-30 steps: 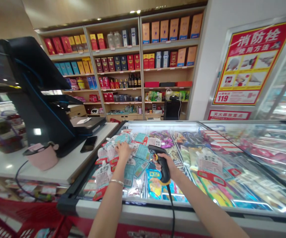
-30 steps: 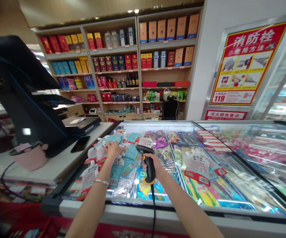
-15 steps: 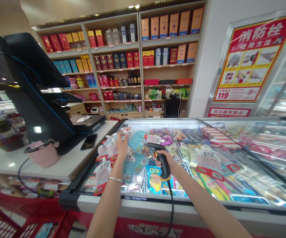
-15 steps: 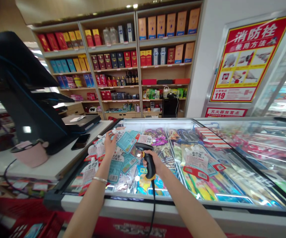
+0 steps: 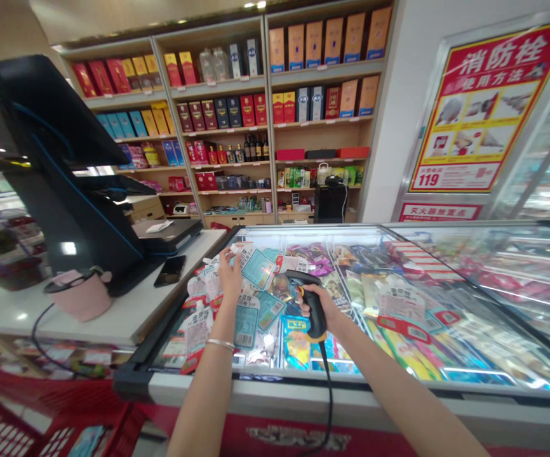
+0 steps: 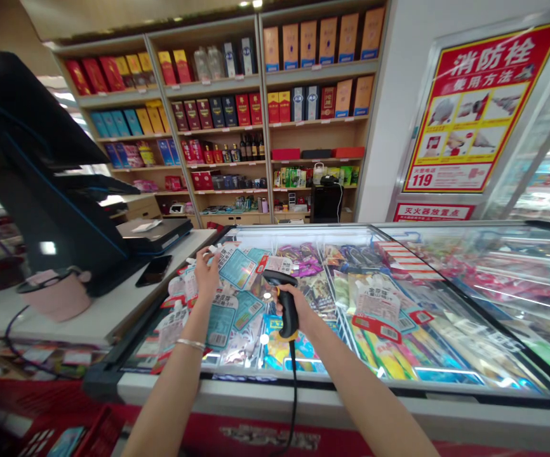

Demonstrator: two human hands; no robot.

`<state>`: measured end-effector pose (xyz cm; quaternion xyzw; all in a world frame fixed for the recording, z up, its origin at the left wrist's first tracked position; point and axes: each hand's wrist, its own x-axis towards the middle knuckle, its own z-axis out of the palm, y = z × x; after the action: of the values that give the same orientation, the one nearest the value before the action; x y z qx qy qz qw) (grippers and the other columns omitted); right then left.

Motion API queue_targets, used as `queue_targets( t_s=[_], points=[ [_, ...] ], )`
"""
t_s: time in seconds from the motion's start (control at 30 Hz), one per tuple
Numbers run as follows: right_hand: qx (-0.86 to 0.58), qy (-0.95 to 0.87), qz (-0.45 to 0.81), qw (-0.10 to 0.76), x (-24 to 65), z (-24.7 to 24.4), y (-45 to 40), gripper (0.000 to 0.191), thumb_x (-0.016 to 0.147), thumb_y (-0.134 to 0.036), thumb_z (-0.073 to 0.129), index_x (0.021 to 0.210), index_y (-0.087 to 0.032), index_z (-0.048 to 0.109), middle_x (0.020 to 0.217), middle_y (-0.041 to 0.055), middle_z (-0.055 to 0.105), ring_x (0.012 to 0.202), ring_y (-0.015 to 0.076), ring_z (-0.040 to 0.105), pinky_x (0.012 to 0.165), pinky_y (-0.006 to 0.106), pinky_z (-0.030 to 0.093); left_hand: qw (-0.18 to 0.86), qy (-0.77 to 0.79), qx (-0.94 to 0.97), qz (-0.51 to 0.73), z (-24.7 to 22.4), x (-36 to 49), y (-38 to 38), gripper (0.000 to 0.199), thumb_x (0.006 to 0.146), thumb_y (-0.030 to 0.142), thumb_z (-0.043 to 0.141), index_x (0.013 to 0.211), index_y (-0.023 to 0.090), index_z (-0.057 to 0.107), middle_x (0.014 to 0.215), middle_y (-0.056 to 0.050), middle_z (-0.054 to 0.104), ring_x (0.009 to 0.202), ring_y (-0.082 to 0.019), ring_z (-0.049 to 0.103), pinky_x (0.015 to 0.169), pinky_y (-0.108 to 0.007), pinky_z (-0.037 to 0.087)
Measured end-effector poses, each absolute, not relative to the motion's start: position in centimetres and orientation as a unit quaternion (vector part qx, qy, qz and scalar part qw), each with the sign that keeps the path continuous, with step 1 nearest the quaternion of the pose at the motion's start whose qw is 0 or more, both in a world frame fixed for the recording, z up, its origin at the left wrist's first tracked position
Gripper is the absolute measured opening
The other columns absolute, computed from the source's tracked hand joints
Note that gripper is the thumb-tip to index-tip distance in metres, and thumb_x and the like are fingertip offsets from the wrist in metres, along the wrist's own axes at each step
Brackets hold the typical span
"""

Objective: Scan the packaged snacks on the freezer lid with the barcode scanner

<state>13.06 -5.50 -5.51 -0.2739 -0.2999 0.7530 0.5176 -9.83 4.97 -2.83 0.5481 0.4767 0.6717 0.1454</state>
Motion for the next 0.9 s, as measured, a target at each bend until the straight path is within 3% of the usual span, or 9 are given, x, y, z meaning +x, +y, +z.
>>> queue_targets(
  t_s=[0.17, 0.37, 0.57, 0.67, 0.9],
  points=[
    [-0.278, -0.283, 0.749, 0.530, 13.3, -5.4, -5.4, 0.014, 0.067, -0.028, 0.063, 0.071, -0.015, 0.060, 0.053, -0.0012, 0.055, 0.039, 0.0071, 0.042, 0.036, 0.019, 0.035, 0.135, 0.480, 0.550, 0.670, -2.7, -9.9, 4.8, 0.035, 0.082, 0.036, 0.053, 0.114, 0.020, 0.050, 0.100, -0.008, 0.066, 0.089, -0.019, 0.063, 0.077, -0.032, 0.049],
    [-0.272, -0.287, 0.744, 0.539, 13.2, -5.3, -5.4, 0.014, 0.065, -0.028, 0.064, 0.067, -0.016, 0.058, 0.054, -0.0003, 0.056, 0.039, 0.0069, 0.043, 0.036, 0.019, 0.036, 0.135, 0.484, 0.544, 0.672, -2.6, -9.8, 4.6, 0.036, 0.081, 0.036, 0.054, 0.113, 0.019, 0.052, 0.098, -0.008, 0.067, 0.082, -0.018, 0.063, 0.067, -0.028, 0.049],
    [-0.333, -0.384, 0.687, 0.520, 13.5, -4.0, -6.0, 0.020, 0.063, -0.034, 0.066, 0.066, -0.015, 0.061, 0.047, -0.0014, 0.055, 0.035, 0.0077, 0.042, 0.035, 0.021, 0.034, 0.157, 0.478, 0.535, 0.679, -3.1, -10.4, 5.5, 0.039, 0.079, 0.037, 0.058, 0.113, 0.019, 0.055, 0.100, -0.008, 0.067, 0.096, -0.020, 0.062, 0.079, -0.031, 0.049],
    [-0.361, -0.456, 0.626, 0.519, 13.9, -3.4, -6.3, 0.021, 0.063, -0.035, 0.067, 0.066, -0.014, 0.061, 0.053, 0.0008, 0.061, 0.034, 0.0085, 0.045, 0.033, 0.022, 0.033, 0.170, 0.474, 0.541, 0.674, -3.4, -10.7, 5.9, 0.038, 0.079, 0.037, 0.059, 0.112, 0.019, 0.058, 0.103, -0.008, 0.067, 0.099, -0.020, 0.063, 0.085, -0.034, 0.048],
    [-0.366, -0.513, 0.603, 0.489, 14.4, -3.2, -6.4, 0.022, 0.067, -0.036, 0.065, 0.070, -0.015, 0.059, 0.048, -0.0013, 0.057, 0.033, 0.0091, 0.045, 0.034, 0.022, 0.034, 0.176, 0.483, 0.545, 0.663, -3.1, -10.7, 5.8, 0.038, 0.078, 0.034, 0.060, 0.112, 0.018, 0.060, 0.100, -0.009, 0.069, 0.097, -0.022, 0.064, 0.086, -0.035, 0.049]
  ],
)
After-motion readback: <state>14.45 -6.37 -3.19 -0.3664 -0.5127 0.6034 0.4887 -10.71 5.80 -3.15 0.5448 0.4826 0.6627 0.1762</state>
